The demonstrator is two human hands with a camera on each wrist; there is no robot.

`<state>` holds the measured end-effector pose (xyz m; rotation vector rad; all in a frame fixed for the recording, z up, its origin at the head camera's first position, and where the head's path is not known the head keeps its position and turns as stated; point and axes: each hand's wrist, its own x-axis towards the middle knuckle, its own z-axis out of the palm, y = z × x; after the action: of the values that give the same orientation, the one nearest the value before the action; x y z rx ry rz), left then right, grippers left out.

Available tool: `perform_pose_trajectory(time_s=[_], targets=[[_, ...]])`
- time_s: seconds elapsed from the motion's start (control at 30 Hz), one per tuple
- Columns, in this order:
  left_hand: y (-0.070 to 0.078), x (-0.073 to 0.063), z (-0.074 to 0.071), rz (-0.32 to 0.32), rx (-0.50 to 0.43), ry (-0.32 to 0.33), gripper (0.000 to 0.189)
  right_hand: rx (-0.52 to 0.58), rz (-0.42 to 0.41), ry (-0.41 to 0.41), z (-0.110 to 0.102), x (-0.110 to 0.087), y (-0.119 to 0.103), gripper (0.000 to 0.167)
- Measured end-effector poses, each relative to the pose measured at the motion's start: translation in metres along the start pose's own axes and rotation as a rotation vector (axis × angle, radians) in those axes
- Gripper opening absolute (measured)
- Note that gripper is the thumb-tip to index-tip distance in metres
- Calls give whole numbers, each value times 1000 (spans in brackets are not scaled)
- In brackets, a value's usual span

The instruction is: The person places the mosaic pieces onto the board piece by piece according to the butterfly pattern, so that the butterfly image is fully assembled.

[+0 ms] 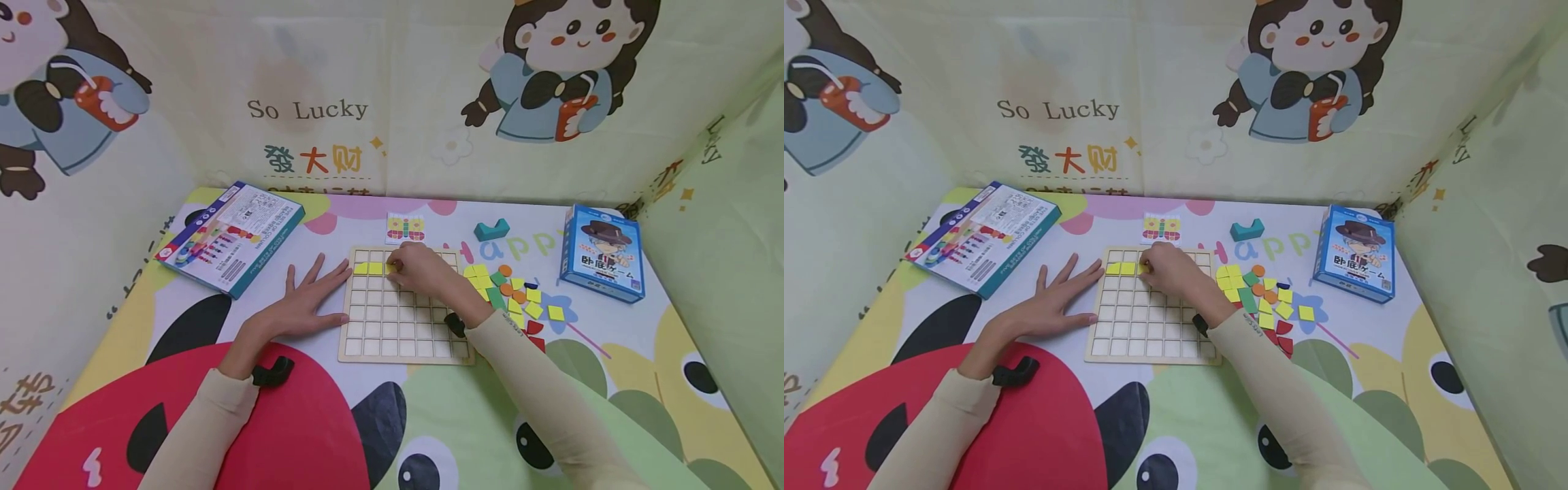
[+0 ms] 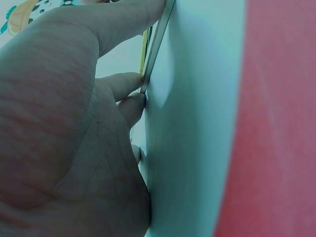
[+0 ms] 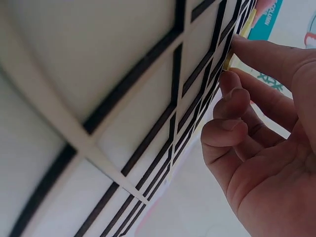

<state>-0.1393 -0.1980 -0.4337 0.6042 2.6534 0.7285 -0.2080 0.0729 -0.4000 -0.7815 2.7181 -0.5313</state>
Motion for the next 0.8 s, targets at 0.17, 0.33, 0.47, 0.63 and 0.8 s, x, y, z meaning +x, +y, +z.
perform_pose_trajectory(time_s=[0.17,0.33,0.47,0.63,0.8], targets=[[1,0,0,1,-3,0,97,23,-1,-10,0,-2,1,36],[1,0,0,0,-1,3,98,59,-25,6,-3,-10,7,39],[1,0,0,-2,-3,6,98,61,-51,57,-11,-22,19,35],[1,1,0,-4,4,4,99,70,-21,112,-23,-42,41,31],[0,1,0,0,13,5,99,65,43,142,-33,-65,70,31]])
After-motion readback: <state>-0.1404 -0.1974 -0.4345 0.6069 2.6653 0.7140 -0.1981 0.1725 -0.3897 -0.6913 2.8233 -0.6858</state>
